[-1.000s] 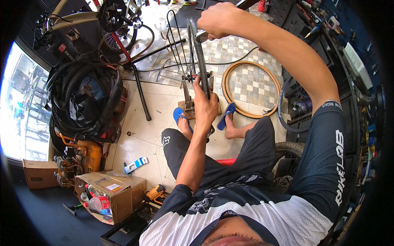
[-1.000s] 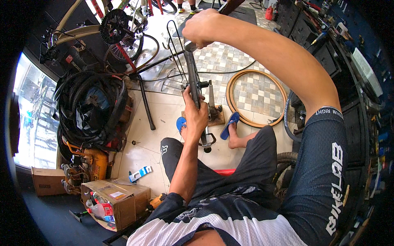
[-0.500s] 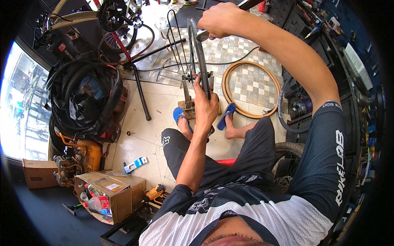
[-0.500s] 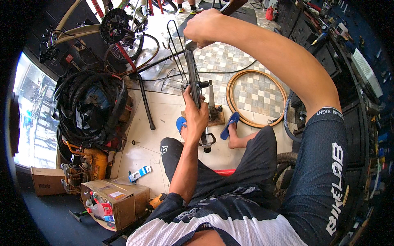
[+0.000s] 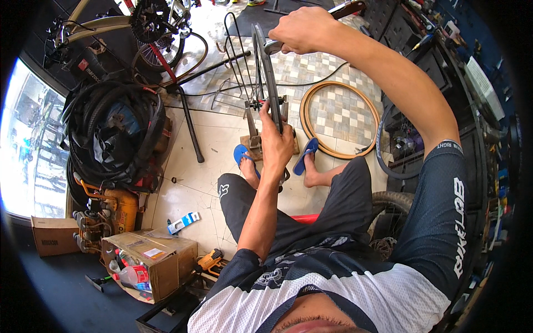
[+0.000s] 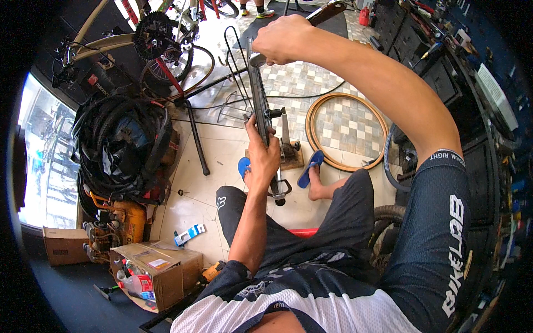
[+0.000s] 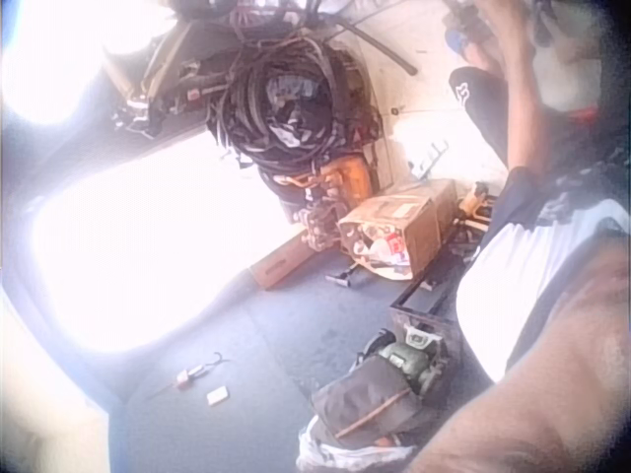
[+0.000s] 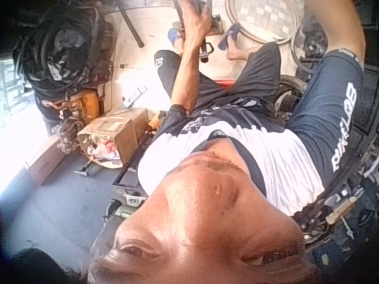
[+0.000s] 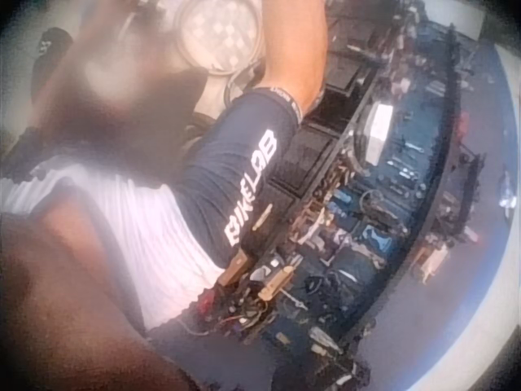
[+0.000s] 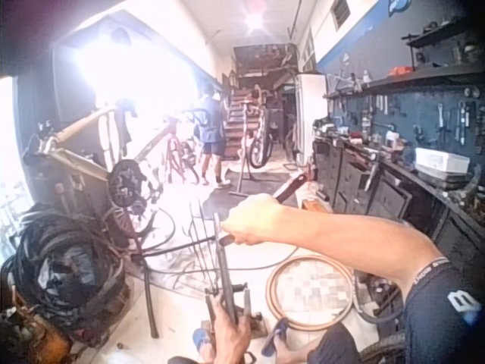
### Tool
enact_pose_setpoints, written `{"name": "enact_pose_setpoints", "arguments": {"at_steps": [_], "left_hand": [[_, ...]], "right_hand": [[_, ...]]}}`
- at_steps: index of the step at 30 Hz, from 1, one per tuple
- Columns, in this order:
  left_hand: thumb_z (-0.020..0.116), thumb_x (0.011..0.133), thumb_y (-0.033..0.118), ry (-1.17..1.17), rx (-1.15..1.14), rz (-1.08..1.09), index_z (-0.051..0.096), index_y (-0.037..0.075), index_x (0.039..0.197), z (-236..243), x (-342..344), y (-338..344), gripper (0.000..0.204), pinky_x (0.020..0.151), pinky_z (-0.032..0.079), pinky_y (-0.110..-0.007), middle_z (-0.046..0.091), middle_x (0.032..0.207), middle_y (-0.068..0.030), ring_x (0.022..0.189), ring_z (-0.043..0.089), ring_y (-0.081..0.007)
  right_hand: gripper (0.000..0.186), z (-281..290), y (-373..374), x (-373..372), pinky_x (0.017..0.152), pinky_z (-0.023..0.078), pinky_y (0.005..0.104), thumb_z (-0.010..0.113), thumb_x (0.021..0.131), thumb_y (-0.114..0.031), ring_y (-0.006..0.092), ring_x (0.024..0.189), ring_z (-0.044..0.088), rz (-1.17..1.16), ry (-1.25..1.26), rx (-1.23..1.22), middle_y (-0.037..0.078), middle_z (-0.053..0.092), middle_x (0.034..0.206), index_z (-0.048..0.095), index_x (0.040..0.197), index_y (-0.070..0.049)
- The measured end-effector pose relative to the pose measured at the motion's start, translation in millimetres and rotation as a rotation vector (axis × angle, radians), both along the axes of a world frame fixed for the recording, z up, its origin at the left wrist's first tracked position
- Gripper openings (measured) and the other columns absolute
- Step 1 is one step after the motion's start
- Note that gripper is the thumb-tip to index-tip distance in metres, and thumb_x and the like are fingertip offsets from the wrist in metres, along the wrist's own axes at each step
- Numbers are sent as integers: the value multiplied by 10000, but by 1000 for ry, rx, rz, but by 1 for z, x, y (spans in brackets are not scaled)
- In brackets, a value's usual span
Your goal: The person removes a bicycle tire from a wheel, inspects the rim, and uses a spoke wrench to adjust the spokes. They then place the tire back onto the rim and continue adjusting the wheel while seated.
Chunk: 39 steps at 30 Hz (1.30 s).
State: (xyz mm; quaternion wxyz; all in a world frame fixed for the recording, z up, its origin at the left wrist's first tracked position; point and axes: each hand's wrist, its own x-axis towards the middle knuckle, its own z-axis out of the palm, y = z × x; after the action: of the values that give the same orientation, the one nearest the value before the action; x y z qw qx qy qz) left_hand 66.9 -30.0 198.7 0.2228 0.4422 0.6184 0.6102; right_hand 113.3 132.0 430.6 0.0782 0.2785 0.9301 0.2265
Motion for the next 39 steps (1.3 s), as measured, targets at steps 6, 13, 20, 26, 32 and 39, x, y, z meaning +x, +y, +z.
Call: {"name": "enact_pose_setpoints", "arguments": {"at_steps": [6,13,20,26,32,39], "left_hand": [[536,906,-28,6,3,8,297,15,1523,0,0,0,664,788,538,-449,639,1117,-252,902,675,-372],[529,909,-32,-7,13,-1,301,-3,1516,1,2,-1,648,835,528,-455,636,1141,-269,932,670,-387],[526,891,-42,-15,13,1,306,9,1517,0,1,-4,666,827,525,-450,640,1056,-232,921,667,-368],[519,891,-40,-23,16,8,305,13,1520,1,3,-2,666,814,526,-444,639,1024,-223,891,666,-360],[518,902,-34,-51,5,-3,300,11,1523,1,2,-1,660,840,527,-452,651,1097,-263,932,676,-385],[523,915,-29,-26,-3,-1,304,11,1518,2,2,-1,643,853,523,-458,640,1159,-290,961,674,-408]], "right_hand": [[239,6,-5,-8,772,617,465,804,839,-253,284,982,756,2,-58,14,67,777,1041,791,1030,-110],[290,4,0,-22,760,618,446,868,775,-260,268,965,757,57,-117,51,44,779,1048,803,1024,-127],[321,2,-5,-23,744,622,436,888,752,-290,266,961,760,43,-87,45,48,783,1023,807,1023,-138],[314,2,-3,-17,745,626,435,870,768,-331,266,955,764,30,-67,55,43,788,1000,810,1013,-145],[281,1,-4,-12,775,630,441,847,799,-331,277,968,764,63,-27,64,44,787,1014,808,1016,-159],[283,0,-3,-5,783,626,446,840,811,-343,281,983,761,37,-6,48,50,787,1016,804,1028,-165]]}}
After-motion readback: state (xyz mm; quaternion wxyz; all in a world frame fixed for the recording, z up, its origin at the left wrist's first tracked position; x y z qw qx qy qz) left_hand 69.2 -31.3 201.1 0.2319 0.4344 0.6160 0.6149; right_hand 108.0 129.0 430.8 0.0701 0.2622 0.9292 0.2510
